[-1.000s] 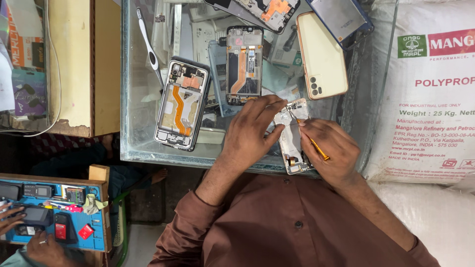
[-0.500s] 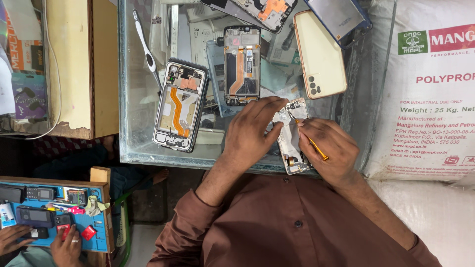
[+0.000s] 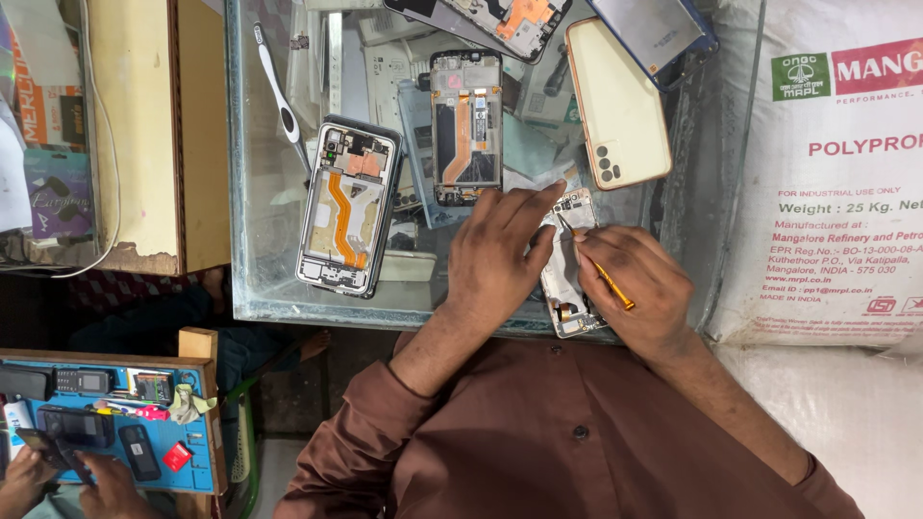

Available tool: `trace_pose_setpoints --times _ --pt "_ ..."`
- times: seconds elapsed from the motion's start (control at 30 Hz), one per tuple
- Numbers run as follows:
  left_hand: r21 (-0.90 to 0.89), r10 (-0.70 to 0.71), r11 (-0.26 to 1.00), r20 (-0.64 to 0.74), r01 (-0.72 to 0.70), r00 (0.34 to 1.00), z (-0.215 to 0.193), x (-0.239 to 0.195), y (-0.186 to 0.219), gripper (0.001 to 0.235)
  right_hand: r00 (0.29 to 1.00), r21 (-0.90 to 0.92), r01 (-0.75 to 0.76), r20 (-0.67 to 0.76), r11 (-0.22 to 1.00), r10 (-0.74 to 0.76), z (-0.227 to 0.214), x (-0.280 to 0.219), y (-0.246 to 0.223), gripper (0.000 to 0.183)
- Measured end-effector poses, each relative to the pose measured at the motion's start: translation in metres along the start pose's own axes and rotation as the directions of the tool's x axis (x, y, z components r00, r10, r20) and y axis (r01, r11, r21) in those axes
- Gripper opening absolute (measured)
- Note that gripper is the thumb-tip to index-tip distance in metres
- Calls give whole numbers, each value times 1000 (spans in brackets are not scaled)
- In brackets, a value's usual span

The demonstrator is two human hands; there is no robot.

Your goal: The person uses a screwdriver to remove screws from the internal frame of several disassembled mobile phones. They handle multiple phone chassis, unscrewing components and setting them aside on the glass work surface.

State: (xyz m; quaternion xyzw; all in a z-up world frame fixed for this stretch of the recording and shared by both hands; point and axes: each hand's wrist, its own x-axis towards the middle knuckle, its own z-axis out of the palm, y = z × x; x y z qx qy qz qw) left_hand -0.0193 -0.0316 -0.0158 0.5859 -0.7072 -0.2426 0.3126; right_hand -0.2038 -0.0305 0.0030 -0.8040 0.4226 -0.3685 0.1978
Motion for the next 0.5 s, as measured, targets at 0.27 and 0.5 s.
trace_pose_setpoints --times 0.27,0.5 --pt "53 58 997 -57 -55 997 3 -1 -2 48 999 -3 -38 14 999 38 1 1 3 25" --pt "43 50 998 -66 -47 997 2 -2 -3 51 996 90 -88 12 992 88 0 1 8 26"
